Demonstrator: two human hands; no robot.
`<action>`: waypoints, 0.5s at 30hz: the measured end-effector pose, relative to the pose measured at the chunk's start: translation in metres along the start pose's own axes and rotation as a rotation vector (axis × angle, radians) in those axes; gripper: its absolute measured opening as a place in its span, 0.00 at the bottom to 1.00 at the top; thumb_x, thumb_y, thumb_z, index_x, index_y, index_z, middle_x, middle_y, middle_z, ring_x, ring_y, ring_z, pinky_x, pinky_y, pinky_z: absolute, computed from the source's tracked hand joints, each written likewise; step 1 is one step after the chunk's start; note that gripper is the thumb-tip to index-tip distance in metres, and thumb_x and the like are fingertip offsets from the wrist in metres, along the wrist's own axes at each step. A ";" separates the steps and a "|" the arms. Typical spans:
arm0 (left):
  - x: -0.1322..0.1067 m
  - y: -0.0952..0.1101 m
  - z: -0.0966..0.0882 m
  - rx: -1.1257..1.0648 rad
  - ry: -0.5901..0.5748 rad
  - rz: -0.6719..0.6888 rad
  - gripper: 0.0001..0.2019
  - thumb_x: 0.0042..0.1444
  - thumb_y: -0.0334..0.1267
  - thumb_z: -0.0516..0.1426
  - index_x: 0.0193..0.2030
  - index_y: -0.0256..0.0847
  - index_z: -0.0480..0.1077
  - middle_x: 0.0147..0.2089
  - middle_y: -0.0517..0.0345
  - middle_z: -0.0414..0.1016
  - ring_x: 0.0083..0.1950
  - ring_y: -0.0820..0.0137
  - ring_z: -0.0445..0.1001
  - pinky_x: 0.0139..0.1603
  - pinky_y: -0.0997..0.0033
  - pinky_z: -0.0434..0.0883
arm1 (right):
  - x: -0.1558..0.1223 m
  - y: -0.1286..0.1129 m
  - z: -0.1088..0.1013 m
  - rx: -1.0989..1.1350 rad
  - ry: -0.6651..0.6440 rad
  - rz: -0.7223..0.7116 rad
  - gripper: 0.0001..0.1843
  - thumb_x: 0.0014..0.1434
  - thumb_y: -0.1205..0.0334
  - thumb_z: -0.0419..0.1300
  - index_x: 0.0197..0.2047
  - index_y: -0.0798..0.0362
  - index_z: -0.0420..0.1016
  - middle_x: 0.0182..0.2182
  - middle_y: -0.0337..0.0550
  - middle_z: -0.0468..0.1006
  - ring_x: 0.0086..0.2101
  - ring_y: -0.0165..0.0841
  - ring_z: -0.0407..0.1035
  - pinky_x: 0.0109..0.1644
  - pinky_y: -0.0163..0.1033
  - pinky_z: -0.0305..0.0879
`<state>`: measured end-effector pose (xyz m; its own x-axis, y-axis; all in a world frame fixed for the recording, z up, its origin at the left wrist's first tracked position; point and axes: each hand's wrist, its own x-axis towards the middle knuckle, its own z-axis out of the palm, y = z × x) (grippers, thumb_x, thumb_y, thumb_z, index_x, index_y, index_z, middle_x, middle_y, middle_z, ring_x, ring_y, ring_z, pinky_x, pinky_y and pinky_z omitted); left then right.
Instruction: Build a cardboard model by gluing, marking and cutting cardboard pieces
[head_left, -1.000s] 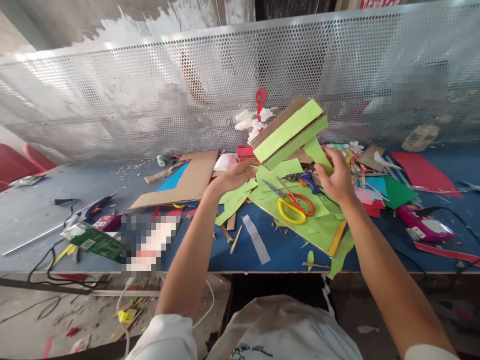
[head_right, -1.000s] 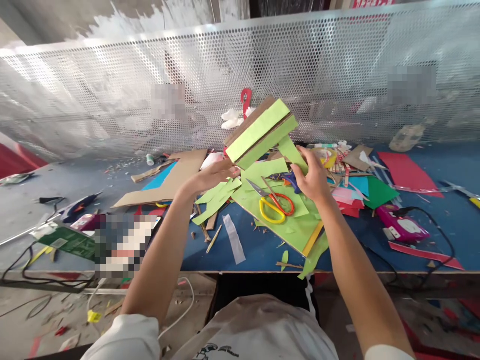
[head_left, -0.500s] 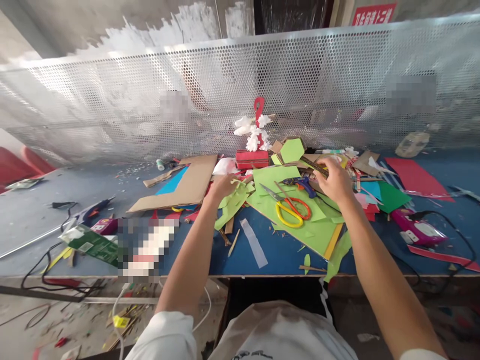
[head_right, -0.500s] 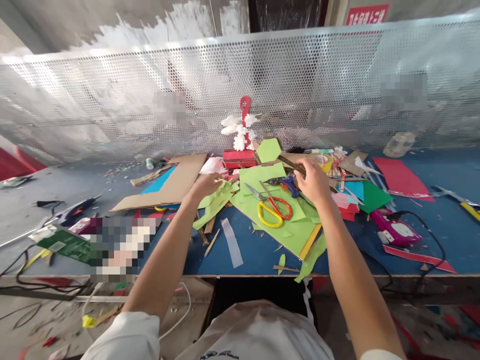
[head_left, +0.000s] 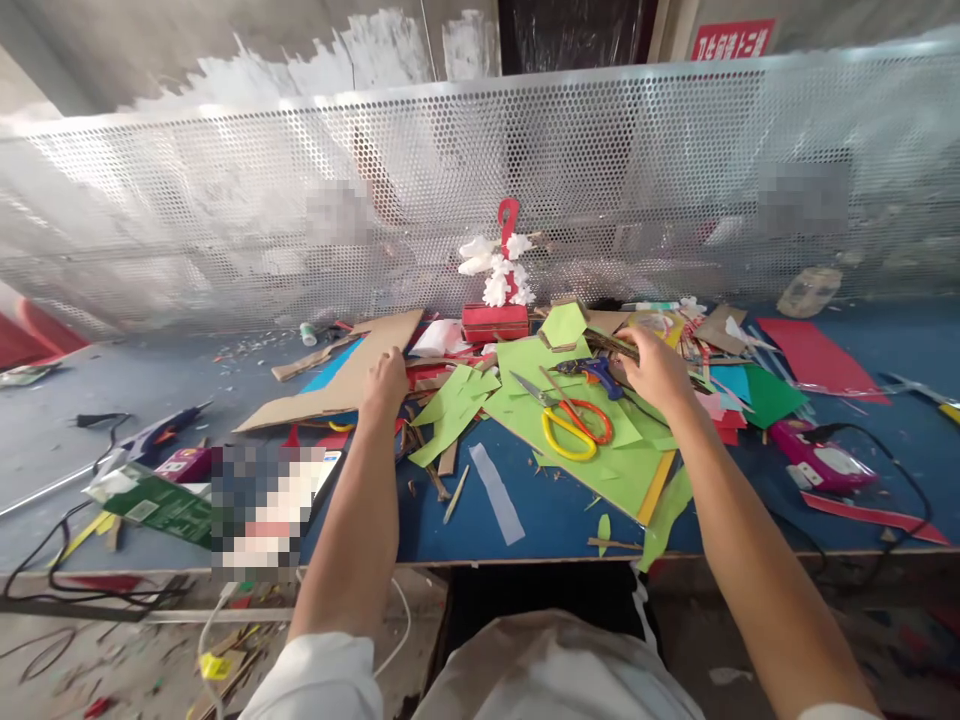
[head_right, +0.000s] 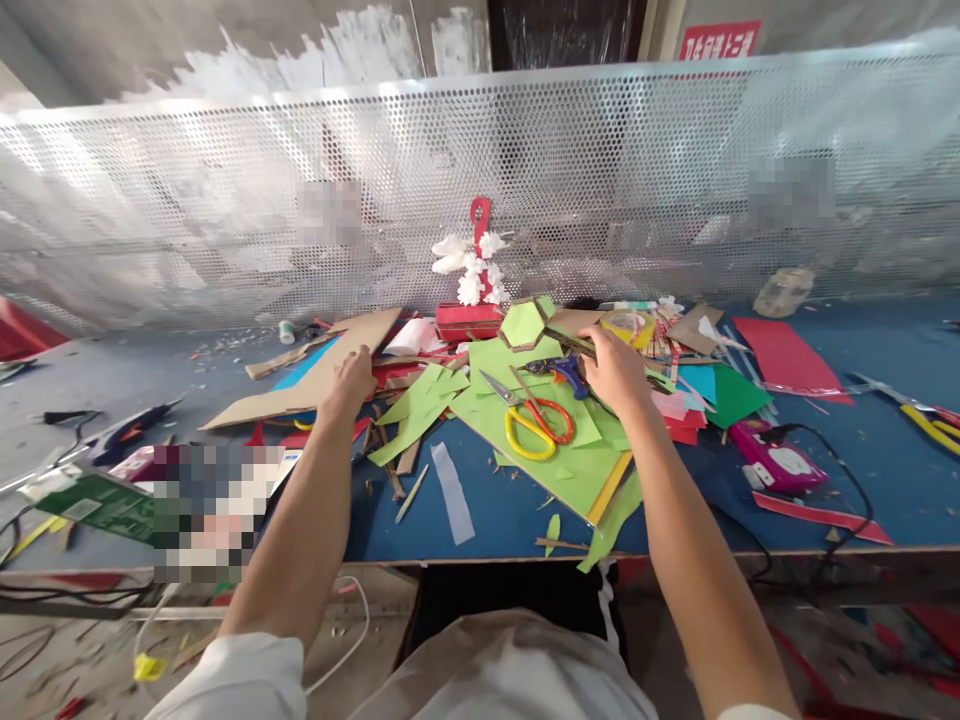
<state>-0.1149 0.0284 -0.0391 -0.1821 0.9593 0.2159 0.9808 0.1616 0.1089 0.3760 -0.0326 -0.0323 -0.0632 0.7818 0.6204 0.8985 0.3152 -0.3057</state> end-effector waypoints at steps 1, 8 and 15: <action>-0.001 0.001 -0.004 -0.004 0.025 -0.015 0.29 0.65 0.25 0.49 0.73 0.26 0.66 0.70 0.19 0.76 0.70 0.39 0.78 0.66 0.46 0.73 | 0.000 0.000 0.002 -0.006 -0.026 0.001 0.19 0.69 0.66 0.63 0.62 0.50 0.80 0.55 0.55 0.87 0.52 0.54 0.82 0.55 0.53 0.77; -0.007 0.011 -0.026 -0.082 0.077 0.033 0.31 0.64 0.25 0.51 0.74 0.36 0.69 0.73 0.30 0.76 0.72 0.42 0.77 0.68 0.47 0.73 | -0.003 -0.005 0.013 -0.120 -0.133 -0.032 0.22 0.69 0.72 0.64 0.64 0.50 0.81 0.53 0.57 0.85 0.54 0.53 0.80 0.59 0.52 0.75; -0.002 -0.010 -0.003 0.011 -0.192 -0.186 0.46 0.58 0.53 0.65 0.80 0.36 0.63 0.80 0.14 0.64 0.80 0.20 0.64 0.72 0.22 0.65 | -0.003 0.000 0.016 -0.101 0.023 0.100 0.21 0.72 0.69 0.60 0.66 0.53 0.79 0.55 0.61 0.83 0.57 0.56 0.78 0.63 0.58 0.76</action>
<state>-0.1251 0.0245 -0.0379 -0.3436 0.9391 0.0052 0.9326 0.3406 0.1192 0.3694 -0.0261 -0.0453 0.0375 0.7939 0.6069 0.9390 0.1797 -0.2931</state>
